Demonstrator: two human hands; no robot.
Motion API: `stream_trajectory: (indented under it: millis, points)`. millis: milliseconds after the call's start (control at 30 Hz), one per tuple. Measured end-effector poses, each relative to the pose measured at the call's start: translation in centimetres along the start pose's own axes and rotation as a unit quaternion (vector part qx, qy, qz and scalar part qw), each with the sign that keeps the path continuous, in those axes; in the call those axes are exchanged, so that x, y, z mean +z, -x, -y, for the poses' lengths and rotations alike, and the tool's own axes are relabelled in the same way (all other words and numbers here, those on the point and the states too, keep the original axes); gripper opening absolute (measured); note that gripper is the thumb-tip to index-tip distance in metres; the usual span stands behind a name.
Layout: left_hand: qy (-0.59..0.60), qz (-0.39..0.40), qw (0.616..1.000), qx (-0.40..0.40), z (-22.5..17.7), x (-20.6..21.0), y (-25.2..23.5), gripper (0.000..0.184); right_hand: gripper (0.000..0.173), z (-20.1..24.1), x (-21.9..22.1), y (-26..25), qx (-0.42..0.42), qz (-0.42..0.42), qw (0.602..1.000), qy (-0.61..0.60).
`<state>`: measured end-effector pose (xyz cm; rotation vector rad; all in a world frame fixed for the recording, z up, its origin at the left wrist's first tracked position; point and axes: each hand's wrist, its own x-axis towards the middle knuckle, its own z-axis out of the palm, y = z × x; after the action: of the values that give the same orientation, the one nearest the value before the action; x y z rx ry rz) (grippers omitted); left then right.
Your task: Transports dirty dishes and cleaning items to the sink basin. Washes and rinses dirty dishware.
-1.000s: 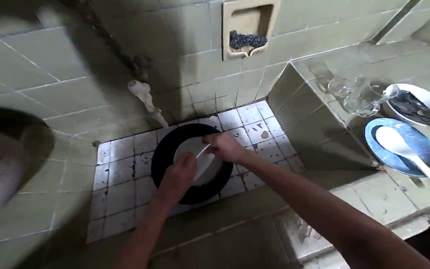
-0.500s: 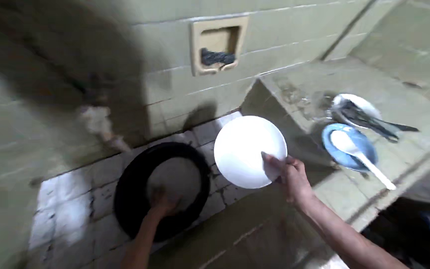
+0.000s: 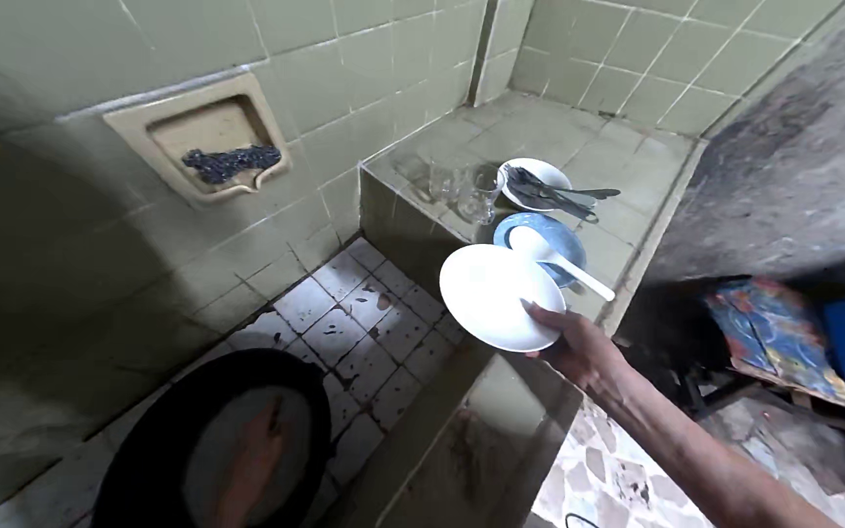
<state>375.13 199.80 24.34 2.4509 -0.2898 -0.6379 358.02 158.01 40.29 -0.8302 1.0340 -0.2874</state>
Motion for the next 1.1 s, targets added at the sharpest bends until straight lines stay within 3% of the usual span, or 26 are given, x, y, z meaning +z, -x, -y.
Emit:
stream_trajectory:
  millis: [100,133,233,300,367,467,567,667,733,833,900,967,1000,1100]
  points:
    - [0.094,-0.098,0.981,0.14,-7.7,1.9,-0.2,0.032,0.028,0.8,-0.8,-0.5,-0.006,0.009,0.999,0.034]
    - [0.161,-0.078,0.973,0.145,-11.3,2.7,0.1,0.036,0.027,1.0,-1.0,-0.8,-0.009,0.01,0.999,0.041]
    - [0.371,0.094,0.92,0.084,-22.5,3.5,2.1,0.049,0.024,1.6,-1.0,-1.1,-0.008,0.015,0.998,0.065]
    - [0.446,0.148,0.88,0.072,-27.4,4.4,2.8,0.038,0.023,2.0,-1.0,-1.3,-0.004,0.022,0.997,0.076]
    - [0.499,0.146,0.852,0.06,-29.8,5.6,2.7,0.022,0.023,2.3,-1.3,-1.6,0.002,0.04,0.996,0.082]
    - [0.538,0.114,0.835,0.03,-31.4,6.7,2.4,0.017,0.034,4.0,-2.6,-2.0,-0.004,0.07,0.982,0.177]
    - [0.544,0.078,0.835,0.025,-31.7,7.1,2.4,0.018,0.061,7.0,-4.8,-3.1,-0.139,0.004,0.894,0.426]
    - [0.535,0.065,0.841,0.044,-31.5,7.0,2.3,0.018,0.044,10.7,-7.6,-7.2,-0.271,-0.084,0.761,0.583]
    - [0.532,0.065,0.843,0.052,-31.8,7.2,2.1,0.018,0.038,12.1,-8.3,-10.5,-0.259,-0.096,0.729,0.627]
    - [0.529,0.068,0.844,0.052,-32.7,7.8,2.0,0.018,0.043,12.2,-7.8,-14.0,-0.195,-0.076,0.769,0.604]
    - [0.53,0.059,0.844,0.054,-32.8,8.2,2.0,0.019,0.058,11.4,-6.9,-14.0,-0.178,-0.067,0.802,0.566]
    - [0.528,0.051,0.846,0.056,-32.5,8.5,2.1,0.019,0.073,10.8,-6.3,-13.0,-0.181,-0.06,0.806,0.56]
    - [0.525,0.048,0.848,0.057,-32.4,8.6,2.0,0.019,0.072,10.7,-6.2,-12.6,-0.19,-0.05,0.807,0.557]
    - [0.518,0.041,0.852,0.057,-32.5,8.7,2.2,0.018,0.044,9.9,-6.1,-13.1,-0.2,-0.037,0.828,0.522]
